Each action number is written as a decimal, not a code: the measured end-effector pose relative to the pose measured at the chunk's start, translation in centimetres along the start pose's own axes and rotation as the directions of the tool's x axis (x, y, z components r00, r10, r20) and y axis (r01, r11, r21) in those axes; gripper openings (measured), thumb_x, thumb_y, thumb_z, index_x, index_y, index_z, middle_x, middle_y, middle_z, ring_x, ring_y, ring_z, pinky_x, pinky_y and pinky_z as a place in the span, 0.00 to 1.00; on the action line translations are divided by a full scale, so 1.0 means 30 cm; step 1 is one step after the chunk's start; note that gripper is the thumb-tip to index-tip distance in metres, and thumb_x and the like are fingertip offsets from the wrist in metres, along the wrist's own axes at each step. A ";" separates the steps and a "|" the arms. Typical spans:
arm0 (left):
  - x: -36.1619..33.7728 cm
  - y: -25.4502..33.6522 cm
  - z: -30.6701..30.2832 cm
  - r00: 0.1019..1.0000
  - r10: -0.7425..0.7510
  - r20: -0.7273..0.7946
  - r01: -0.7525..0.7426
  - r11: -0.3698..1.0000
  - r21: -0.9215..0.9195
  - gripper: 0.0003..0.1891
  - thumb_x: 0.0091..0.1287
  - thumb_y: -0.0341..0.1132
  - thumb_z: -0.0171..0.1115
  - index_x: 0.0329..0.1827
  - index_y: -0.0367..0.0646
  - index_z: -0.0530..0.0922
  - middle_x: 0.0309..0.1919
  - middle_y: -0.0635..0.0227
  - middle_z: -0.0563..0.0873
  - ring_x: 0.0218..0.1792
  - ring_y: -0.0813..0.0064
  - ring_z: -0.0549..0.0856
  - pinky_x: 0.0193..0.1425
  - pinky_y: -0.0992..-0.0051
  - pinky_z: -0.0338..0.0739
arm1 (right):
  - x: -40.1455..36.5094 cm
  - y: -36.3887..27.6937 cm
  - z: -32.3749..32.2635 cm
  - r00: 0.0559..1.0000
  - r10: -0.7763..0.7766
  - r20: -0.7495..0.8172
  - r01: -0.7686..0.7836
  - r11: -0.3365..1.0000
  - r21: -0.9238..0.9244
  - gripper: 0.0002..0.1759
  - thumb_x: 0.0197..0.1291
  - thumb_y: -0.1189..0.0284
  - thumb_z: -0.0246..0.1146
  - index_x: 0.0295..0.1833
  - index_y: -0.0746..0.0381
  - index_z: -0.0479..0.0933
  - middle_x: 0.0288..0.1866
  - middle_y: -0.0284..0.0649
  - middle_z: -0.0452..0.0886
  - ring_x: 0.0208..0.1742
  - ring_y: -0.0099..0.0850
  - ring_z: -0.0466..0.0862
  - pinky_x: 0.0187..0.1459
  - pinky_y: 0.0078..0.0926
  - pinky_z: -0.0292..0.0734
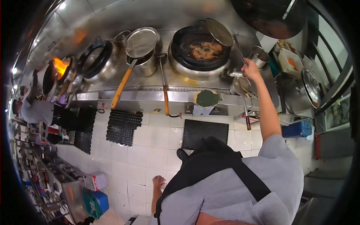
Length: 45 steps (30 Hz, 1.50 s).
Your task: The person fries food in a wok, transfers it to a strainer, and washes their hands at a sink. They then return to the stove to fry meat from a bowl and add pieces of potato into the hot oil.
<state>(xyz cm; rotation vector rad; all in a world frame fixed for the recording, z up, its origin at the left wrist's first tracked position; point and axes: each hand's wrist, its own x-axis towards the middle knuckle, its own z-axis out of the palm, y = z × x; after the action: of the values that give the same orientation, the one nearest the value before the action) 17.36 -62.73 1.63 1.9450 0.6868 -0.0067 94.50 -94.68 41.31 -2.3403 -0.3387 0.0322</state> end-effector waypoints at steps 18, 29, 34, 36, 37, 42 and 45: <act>1.100 0.831 0.734 0.729 -0.211 0.651 0.628 0.583 -0.514 0.20 0.69 0.38 0.61 0.60 0.40 0.72 0.42 0.57 0.85 0.40 0.63 0.88 0.45 0.64 0.82 | 0.515 0.105 -0.273 0.627 0.146 0.765 -0.353 0.929 0.113 0.16 0.63 0.76 0.57 0.56 0.69 0.72 0.28 0.37 0.79 0.12 0.12 0.64 0.10 0.11 0.55; 1.413 0.983 1.354 0.754 -0.021 0.656 0.596 -0.399 -0.697 0.23 0.77 0.47 0.45 0.59 0.34 0.70 0.53 0.48 0.80 0.52 0.53 0.82 0.56 0.50 0.77 | 0.305 0.080 0.029 0.544 0.041 0.838 -0.617 0.697 0.367 0.19 0.68 0.72 0.59 0.61 0.67 0.69 0.30 0.34 0.77 0.14 0.09 0.62 0.10 0.07 0.54; 1.429 0.992 1.361 0.820 -0.178 0.545 0.349 -0.600 -0.720 0.16 0.74 0.40 0.51 0.54 0.36 0.74 0.51 0.54 0.81 0.49 0.52 0.82 0.55 0.51 0.79 | 0.261 0.058 0.117 0.605 -0.006 0.796 -0.621 0.622 0.477 0.18 0.69 0.73 0.57 0.61 0.67 0.70 0.30 0.33 0.77 0.13 0.09 0.63 0.10 0.08 0.54; 1.411 1.012 1.321 0.902 -0.133 0.412 0.266 -0.581 -0.769 0.15 0.72 0.38 0.54 0.54 0.37 0.74 0.50 0.56 0.82 0.49 0.53 0.82 0.54 0.52 0.81 | 0.250 0.027 0.129 0.619 -0.010 0.785 -0.581 0.667 0.466 0.18 0.69 0.73 0.57 0.61 0.68 0.70 0.29 0.33 0.76 0.13 0.09 0.62 0.10 0.08 0.54; 1.406 1.022 1.301 0.889 -0.191 0.415 0.239 -0.579 -0.779 0.14 0.71 0.37 0.55 0.54 0.38 0.75 0.49 0.57 0.82 0.49 0.53 0.83 0.53 0.52 0.81 | 0.242 0.012 0.129 0.625 -0.009 0.781 -0.561 0.690 0.457 0.18 0.69 0.73 0.57 0.61 0.68 0.70 0.29 0.33 0.76 0.12 0.09 0.62 0.10 0.08 0.53; 1.425 0.860 1.415 0.871 -0.214 0.442 0.239 -0.602 -0.762 0.14 0.67 0.33 0.61 0.54 0.41 0.76 0.43 0.59 0.85 0.42 0.56 0.85 0.45 0.57 0.84 | 0.203 -0.041 0.104 0.693 0.047 0.720 -0.586 0.619 0.523 0.17 0.68 0.74 0.56 0.60 0.69 0.70 0.27 0.32 0.74 0.11 0.10 0.61 0.09 0.08 0.53; 1.345 0.863 1.227 0.629 -0.429 0.649 0.774 0.263 -0.576 0.14 0.66 0.32 0.62 0.53 0.41 0.77 0.40 0.59 0.85 0.36 0.59 0.87 0.39 0.59 0.84 | 0.194 -0.077 0.096 0.706 0.030 0.708 -0.592 0.574 0.566 0.16 0.68 0.75 0.56 0.59 0.70 0.70 0.26 0.32 0.74 0.11 0.10 0.60 0.09 0.08 0.53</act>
<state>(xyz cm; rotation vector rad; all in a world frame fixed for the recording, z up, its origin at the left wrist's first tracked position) 73.80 -82.84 -6.32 0.5824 0.9388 -0.4645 99.21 -89.66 41.32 -1.3954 -0.1288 1.0069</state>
